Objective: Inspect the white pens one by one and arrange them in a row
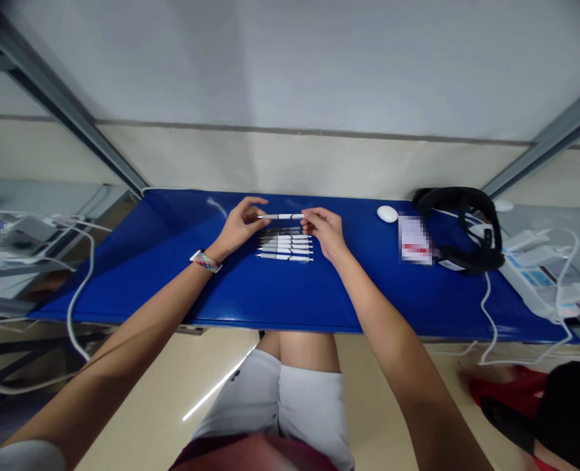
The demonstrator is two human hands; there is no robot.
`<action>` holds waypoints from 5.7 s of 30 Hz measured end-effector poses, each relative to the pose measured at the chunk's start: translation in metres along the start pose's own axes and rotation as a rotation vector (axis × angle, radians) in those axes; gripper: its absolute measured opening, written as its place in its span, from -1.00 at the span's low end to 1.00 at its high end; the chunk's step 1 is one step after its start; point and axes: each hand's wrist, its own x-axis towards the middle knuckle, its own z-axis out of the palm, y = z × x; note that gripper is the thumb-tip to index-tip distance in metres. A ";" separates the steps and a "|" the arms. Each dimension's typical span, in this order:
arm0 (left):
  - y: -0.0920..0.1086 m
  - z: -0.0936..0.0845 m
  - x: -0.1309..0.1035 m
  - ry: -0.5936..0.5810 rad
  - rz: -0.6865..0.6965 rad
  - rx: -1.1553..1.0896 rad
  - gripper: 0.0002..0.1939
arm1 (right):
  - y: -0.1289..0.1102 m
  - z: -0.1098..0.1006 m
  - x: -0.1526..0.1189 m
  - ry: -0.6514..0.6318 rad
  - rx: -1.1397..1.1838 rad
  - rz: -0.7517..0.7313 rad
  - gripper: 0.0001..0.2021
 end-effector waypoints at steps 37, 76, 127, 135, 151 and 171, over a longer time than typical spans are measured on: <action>-0.002 0.004 0.002 0.096 -0.069 -0.174 -0.66 | -0.021 0.002 -0.007 -0.155 0.609 0.279 -0.86; 0.004 0.007 0.001 0.078 -0.079 -0.103 -0.65 | -0.011 0.011 -0.004 0.004 0.430 0.157 -0.75; 0.006 0.035 -0.015 0.000 -0.101 0.160 -0.63 | 0.025 0.008 -0.002 0.020 -0.697 -0.328 -0.72; 0.007 0.039 -0.013 0.069 -0.166 0.009 -0.64 | 0.027 0.017 -0.007 0.044 -0.717 -0.352 -0.77; 0.005 0.022 -0.010 0.093 0.094 0.450 -0.75 | -0.011 0.029 -0.048 -0.468 -1.174 -0.741 -0.88; 0.023 0.019 -0.013 -0.113 0.139 0.391 -0.64 | -0.020 0.021 -0.041 -0.515 -0.949 -0.623 -0.94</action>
